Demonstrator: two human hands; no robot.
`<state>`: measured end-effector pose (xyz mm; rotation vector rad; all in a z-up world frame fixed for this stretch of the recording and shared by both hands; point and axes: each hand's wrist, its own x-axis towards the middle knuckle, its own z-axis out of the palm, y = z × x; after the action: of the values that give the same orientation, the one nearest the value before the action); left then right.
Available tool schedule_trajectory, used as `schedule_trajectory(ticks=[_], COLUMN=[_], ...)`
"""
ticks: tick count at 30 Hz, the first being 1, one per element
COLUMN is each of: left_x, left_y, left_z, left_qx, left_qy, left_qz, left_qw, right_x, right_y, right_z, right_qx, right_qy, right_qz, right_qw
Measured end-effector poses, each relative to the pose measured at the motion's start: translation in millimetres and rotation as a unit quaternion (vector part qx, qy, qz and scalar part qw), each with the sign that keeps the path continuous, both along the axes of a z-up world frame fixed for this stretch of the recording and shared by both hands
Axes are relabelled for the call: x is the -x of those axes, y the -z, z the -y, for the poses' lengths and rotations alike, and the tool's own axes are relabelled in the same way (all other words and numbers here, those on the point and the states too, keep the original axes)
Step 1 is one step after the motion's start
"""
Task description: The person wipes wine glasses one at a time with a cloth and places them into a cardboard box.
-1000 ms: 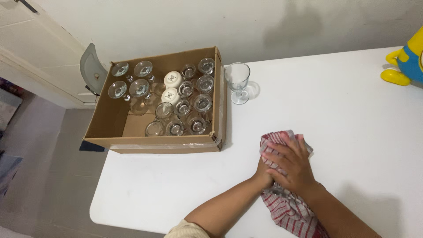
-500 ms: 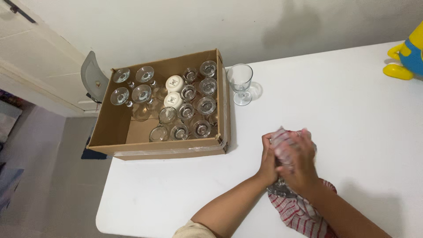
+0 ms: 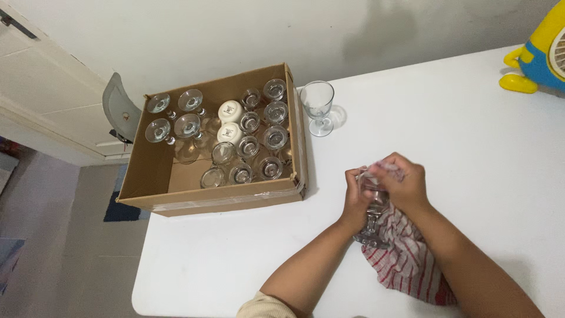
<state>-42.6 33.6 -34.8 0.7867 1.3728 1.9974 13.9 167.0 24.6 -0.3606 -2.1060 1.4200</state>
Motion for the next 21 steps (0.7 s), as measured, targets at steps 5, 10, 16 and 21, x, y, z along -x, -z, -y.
schedule_trajectory(ticks=[5,10,16,21], left_x=[1.4,3.4,7.7,10.7], left_y=[3.3,-2.8,15.6,23.2], left_z=[-4.0,-5.2,-13.3,-12.6], left_qx=[-0.06,-0.127,-0.093,-0.012], left_qy=[0.001,0.013,0.012,0.091], left_qz=[0.048,0.134,0.046,0.034], left_qw=[0.997,0.983,0.995,0.995], right_x=[4.1,-1.9,-5.7,-12.3], right_y=[34.5,28.2,32.3,63.2], right_z=[-3.1,25.1,14.3,-28.6], right_qx=[0.13,-0.229,-0.214,-0.076], right_qy=[0.039,0.02,0.035,0.025], right_qz=[0.0,-0.137,-0.155,-0.143], right_qw=[0.991,0.963,0.964,0.986])
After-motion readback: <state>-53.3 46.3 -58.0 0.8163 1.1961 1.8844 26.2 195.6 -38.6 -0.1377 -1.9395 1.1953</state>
